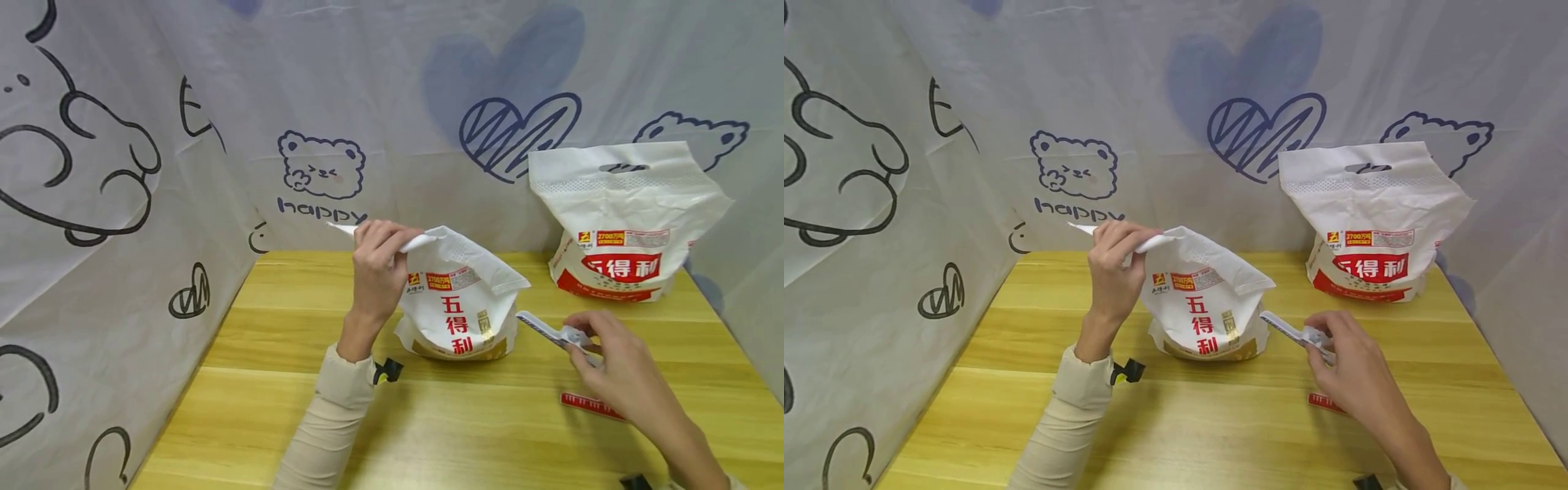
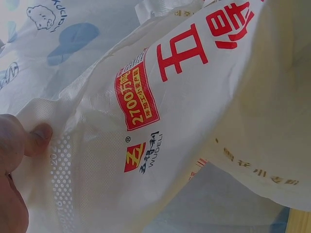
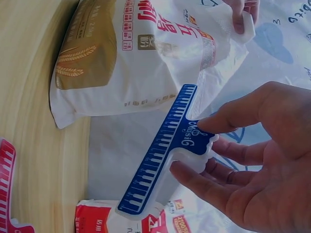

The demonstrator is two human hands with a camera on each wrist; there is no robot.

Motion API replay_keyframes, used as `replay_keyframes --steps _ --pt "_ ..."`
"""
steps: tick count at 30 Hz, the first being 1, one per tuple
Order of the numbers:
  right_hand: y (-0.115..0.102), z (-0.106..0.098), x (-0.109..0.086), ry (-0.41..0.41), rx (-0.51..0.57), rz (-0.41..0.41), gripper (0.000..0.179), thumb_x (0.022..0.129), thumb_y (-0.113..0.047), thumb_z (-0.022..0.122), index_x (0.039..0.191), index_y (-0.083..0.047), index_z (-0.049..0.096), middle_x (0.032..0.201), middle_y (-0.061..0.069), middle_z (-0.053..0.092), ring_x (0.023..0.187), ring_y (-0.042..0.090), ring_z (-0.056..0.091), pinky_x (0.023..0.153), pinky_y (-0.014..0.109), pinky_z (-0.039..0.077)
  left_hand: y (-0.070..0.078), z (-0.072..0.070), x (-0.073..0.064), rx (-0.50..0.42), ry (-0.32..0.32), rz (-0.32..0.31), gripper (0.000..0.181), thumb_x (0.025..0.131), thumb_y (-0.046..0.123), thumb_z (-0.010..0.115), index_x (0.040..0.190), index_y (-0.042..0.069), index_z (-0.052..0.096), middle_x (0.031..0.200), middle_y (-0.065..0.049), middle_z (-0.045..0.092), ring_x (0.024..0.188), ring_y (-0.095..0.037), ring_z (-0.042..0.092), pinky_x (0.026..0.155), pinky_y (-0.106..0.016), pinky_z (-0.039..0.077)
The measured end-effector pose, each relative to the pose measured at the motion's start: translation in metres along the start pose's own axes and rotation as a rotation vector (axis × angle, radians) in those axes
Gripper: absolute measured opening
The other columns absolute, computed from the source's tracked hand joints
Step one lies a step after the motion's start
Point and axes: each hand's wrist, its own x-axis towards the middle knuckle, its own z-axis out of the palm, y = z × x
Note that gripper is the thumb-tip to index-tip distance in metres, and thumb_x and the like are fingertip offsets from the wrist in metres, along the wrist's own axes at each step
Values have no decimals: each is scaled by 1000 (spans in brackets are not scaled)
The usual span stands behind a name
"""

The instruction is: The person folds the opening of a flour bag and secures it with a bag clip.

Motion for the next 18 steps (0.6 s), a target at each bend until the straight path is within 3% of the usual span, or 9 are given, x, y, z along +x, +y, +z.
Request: replay_keyframes --steps 5,10,18 --pt "-1 -2 2 17 -17 -24 31 83 4 75 110 -5 65 103 7 64 92 29 67 72 40 60 1 0 -1 1 15 1 23 83 -16 68 94 2 78 90 -8 72 85 -24 63 97 -43 42" --pt "-2 -6 5 33 -4 -28 32 83 5 74 112 -3 64 106 9 63 94 31 67 73 46 59 0 0 -1 -2 16 6 22 84 -15 69 95 2 78 91 -9 73 85 -24 63 97 -43 42" --pt "-4 -15 13 87 -45 -58 32 80 5 75 110 -3 66 107 11 61 92 29 60 72 38 48 0 1 0 -5 16 8 22 84 -15 68 94 2 78 90 -9 72 85 -24 63 97 -43 43"
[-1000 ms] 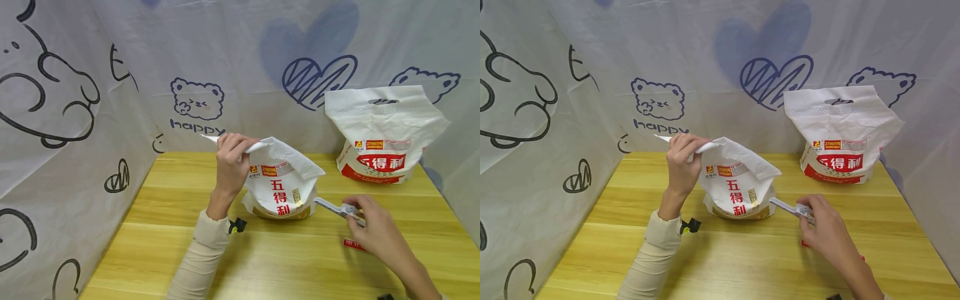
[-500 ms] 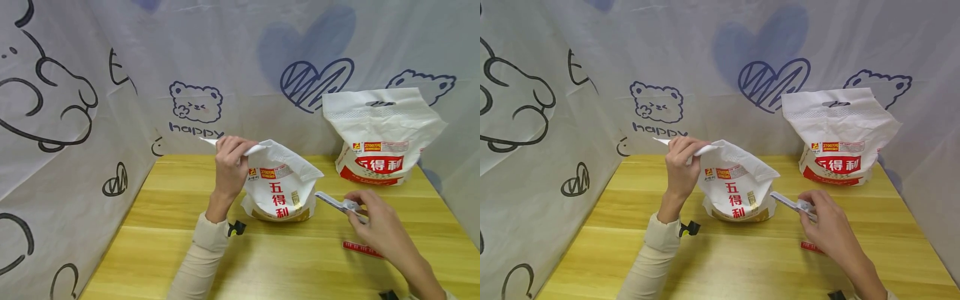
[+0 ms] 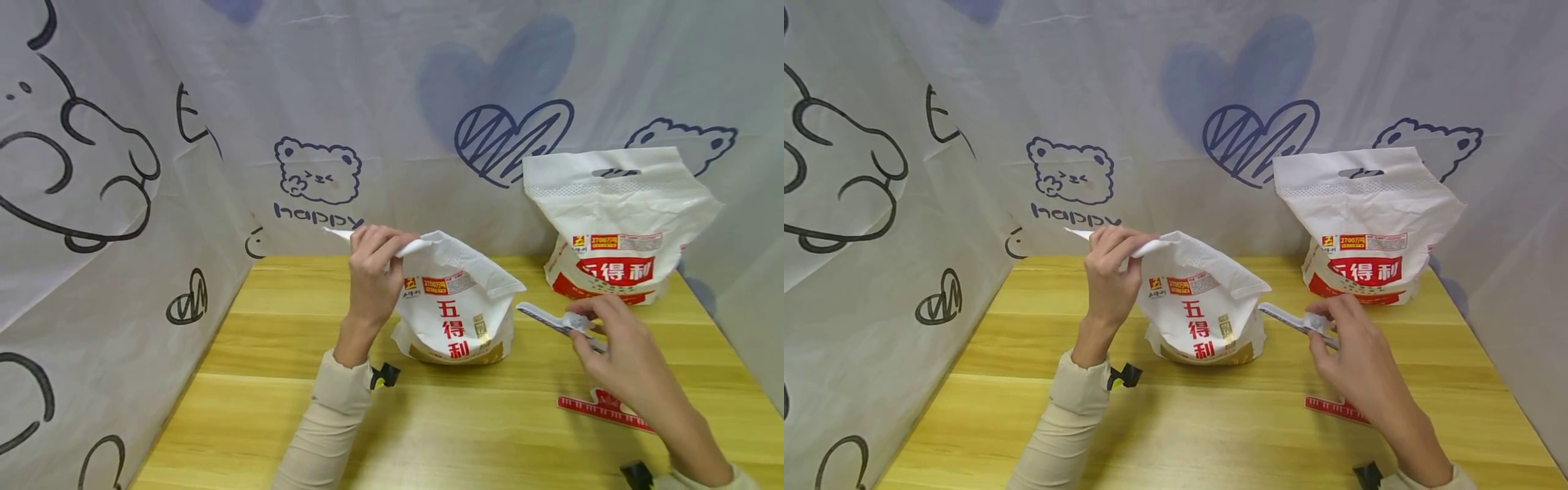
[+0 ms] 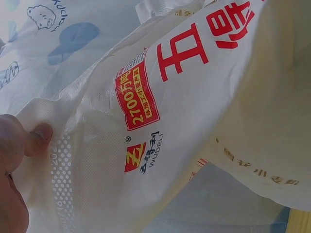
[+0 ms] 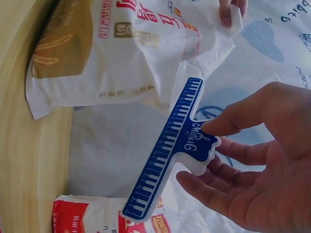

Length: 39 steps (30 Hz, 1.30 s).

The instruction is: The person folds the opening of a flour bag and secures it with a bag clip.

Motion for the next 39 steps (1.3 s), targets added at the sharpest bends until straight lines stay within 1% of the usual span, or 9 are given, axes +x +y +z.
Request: replay_keyframes --steps 6,13,15,17,20,22,34,37,39 --pt "-6 -5 9 2 -7 24 31 82 5 74 111 -2 64 109 13 60 96 33 60 78 53 49 -1 1 0 0 0 -1 22 84 -15 69 95 3 78 90 -8 72 86 -24 63 98 -43 43" --pt "-9 -7 12 12 -1 20 31 82 4 74 111 -5 65 109 11 60 95 33 61 78 50 50 1 0 -4 3 -12 -9 22 85 -15 68 94 2 78 91 -8 72 86 -24 62 98 -44 43" --pt "-9 -7 12 30 3 0 32 82 4 74 111 -5 65 106 10 60 95 32 62 81 39 50 1 0 -5 0 -14 -12 22 85 -15 68 94 2 78 91 -8 72 86 -24 62 97 -44 43" --pt "-8 -7 14 57 16 -29 32 81 5 74 111 -5 66 105 9 60 94 30 62 83 23 48 1 0 -6 -2 -15 -16 22 85 -15 68 95 2 78 91 -9 72 86 -24 62 97 -44 43" --pt "-8 -9 17 72 43 -47 34 82 7 74 113 -3 66 107 10 61 95 31 63 82 1 36 1 -1 -8 1 -18 -21 21 85 -14 69 95 2 78 91 -8 72 86 -24 62 98 -44 43" --pt "-9 -10 19 73 60 -44 35 82 8 74 115 -1 66 111 13 62 96 33 64 83 -3 32 2 -1 -9 5 -20 -22 21 85 -14 69 95 2 78 91 -8 72 87 -24 63 99 -44 43" --pt "-15 -12 41 120 66 -76 37 83 11 76 118 1 66 113 17 65 98 39 68 81 -2 36 0 -2 -3 -1 -10 -7 20 86 -14 70 95 2 78 91 -8 72 87 -23 62 99 -45 42" --pt "-16 -11 45 112 74 -50 37 84 10 76 119 1 66 114 18 66 99 43 70 76 7 50 0 -2 -2 -2 -9 -3 21 85 -15 70 95 2 78 91 -8 72 86 -23 62 98 -45 42" --pt "-18 -11 48 113 78 -34 38 84 9 77 120 1 66 115 19 66 99 45 70 73 23 59 -1 -2 -2 -4 -8 -1 22 85 -15 69 95 2 78 90 -7 71 86 -23 62 98 -45 42"
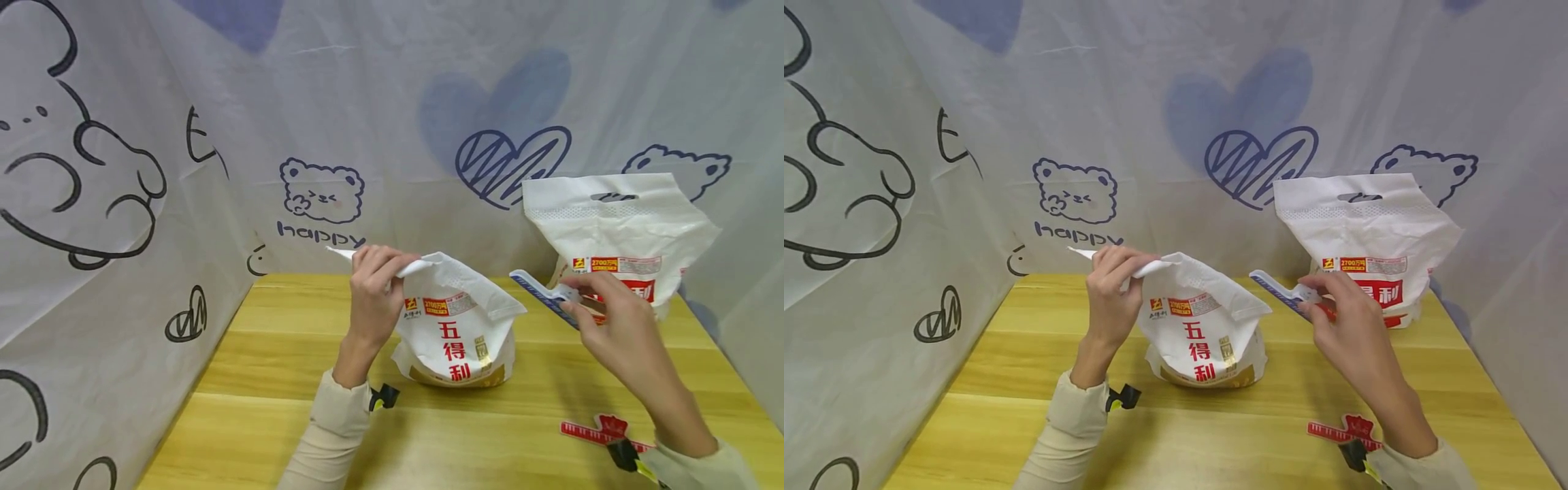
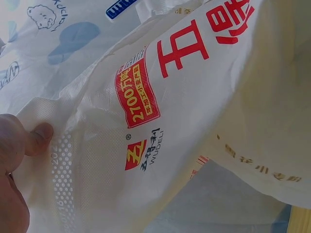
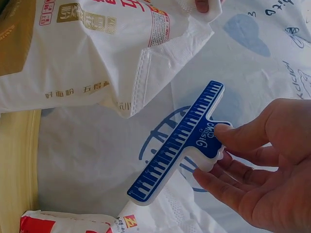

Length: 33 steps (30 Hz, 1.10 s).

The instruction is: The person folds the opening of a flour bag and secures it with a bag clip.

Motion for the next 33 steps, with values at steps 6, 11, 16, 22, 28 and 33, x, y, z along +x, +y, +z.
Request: replay_keyframes --steps 6,11,16,22,28,33 --pt "-3 4 7 -8 17 36 37 86 8 76 121 2 65 117 21 66 102 44 69 77 52 57 1 0 0 -3 0 -4 22 85 -15 70 95 2 78 91 -8 72 86 -23 62 98 -45 42" --pt "-5 6 10 -6 42 35 36 86 10 75 120 2 67 116 19 67 102 40 67 86 58 53 1 0 0 -8 -2 -6 22 85 -15 69 95 2 78 91 -8 72 86 -23 62 99 -45 42" --pt "-6 7 15 6 52 23 34 86 8 76 118 0 70 111 16 68 99 34 65 86 57 54 0 1 0 -16 -2 -6 23 85 -15 69 96 2 78 91 -7 72 86 -23 62 99 -44 41" --pt "-8 6 18 1 45 30 33 88 5 76 120 -1 70 108 17 69 96 34 65 85 61 55 0 0 0 -21 4 -7 22 84 -15 70 95 2 77 91 -8 72 85 -24 62 98 -45 42" --pt "-9 4 20 17 32 28 33 89 3 76 120 -2 70 107 16 70 94 32 64 84 46 58 0 1 2 -23 6 -7 21 85 -15 69 94 2 77 90 -8 72 85 -23 62 97 -43 42" --pt "-9 4 22 28 33 6 32 88 2 78 118 -3 72 104 14 72 91 30 66 78 5 41 -1 1 3 -12 20 0 24 83 -16 69 92 4 78 88 -5 72 84 -23 62 95 -41 42"
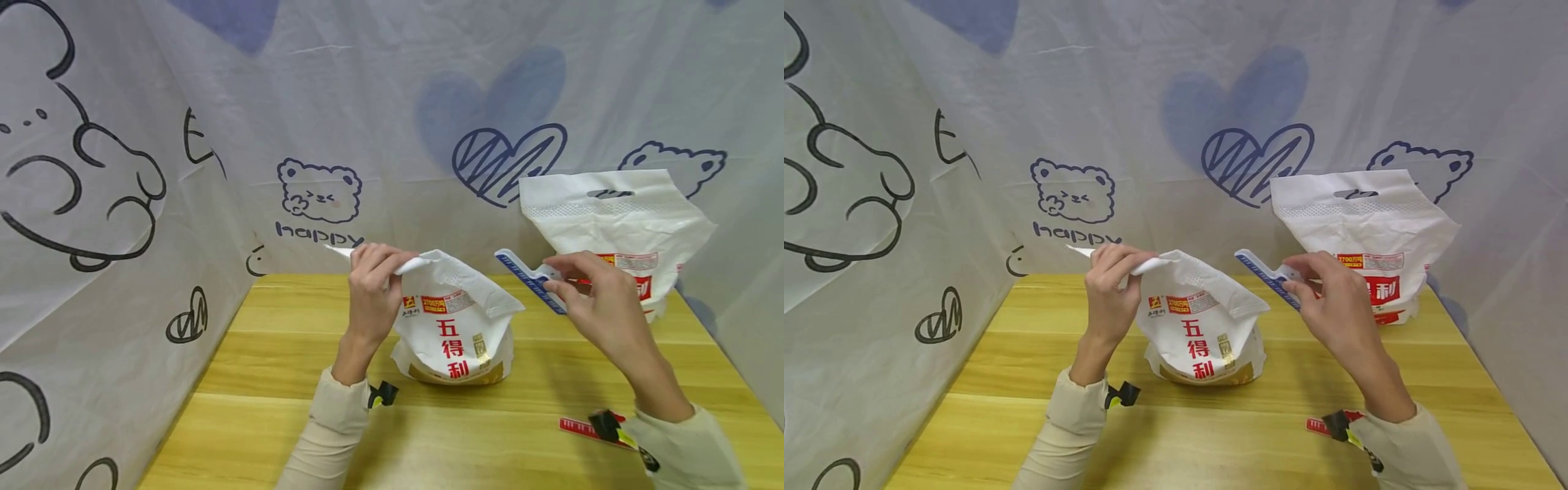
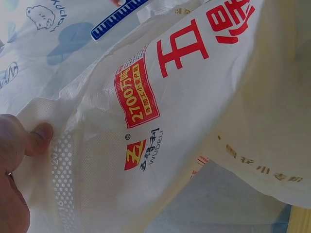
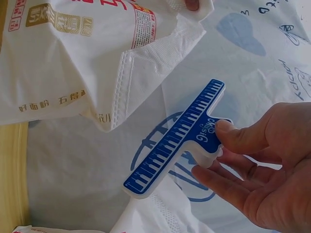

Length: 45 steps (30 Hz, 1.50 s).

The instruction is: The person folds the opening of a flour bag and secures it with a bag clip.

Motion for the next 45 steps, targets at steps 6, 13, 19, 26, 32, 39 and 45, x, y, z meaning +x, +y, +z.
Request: replay_keyframes --steps 6,13,19,26,32,39,45 --pt "0 0 4 15 29 -18 32 87 3 78 118 -3 73 106 15 72 92 31 67 77 0 38 0 0 1 -1 8 2 25 81 -17 70 91 4 78 88 -6 73 83 -23 63 94 -41 42" --pt "-2 1 7 32 40 -36 31 85 5 79 115 -2 73 104 15 73 90 31 69 75 0 40 0 -1 2 -3 -8 -5 24 82 -17 69 93 3 78 89 -7 73 84 -23 62 95 -43 42" --pt "-5 1 8 23 62 -27 28 86 7 77 113 -2 73 104 15 74 93 32 70 77 -1 40 0 -2 1 7 -16 -5 25 82 -17 69 93 3 78 89 -7 73 84 -23 62 95 -43 42" --pt "-8 3 9 21 67 -30 25 87 7 75 111 -2 73 104 14 74 92 32 71 76 1 41 1 -2 1 14 -20 -1 25 81 -17 69 93 4 78 89 -7 72 84 -23 62 95 -43 42" --pt "-7 3 12 41 81 -45 23 87 9 75 108 -1 74 102 15 75 90 32 71 74 1 43 1 -2 1 26 -26 0 25 82 -16 70 93 4 79 90 -6 73 85 -23 62 95 -42 42" --pt "-8 4 13 38 95 -37 22 88 12 72 106 0 73 100 15 74 89 30 70 73 2 44 1 -3 1 30 -31 1 25 82 -16 69 94 5 78 90 -6 73 85 -22 62 96 -42 42" --pt "-9 5 14 30 90 -33 22 88 13 71 106 0 73 99 14 74 89 30 70 72 3 44 2 -3 1 24 -35 3 25 82 -16 70 94 4 78 90 -6 73 85 -22 62 96 -42 42"
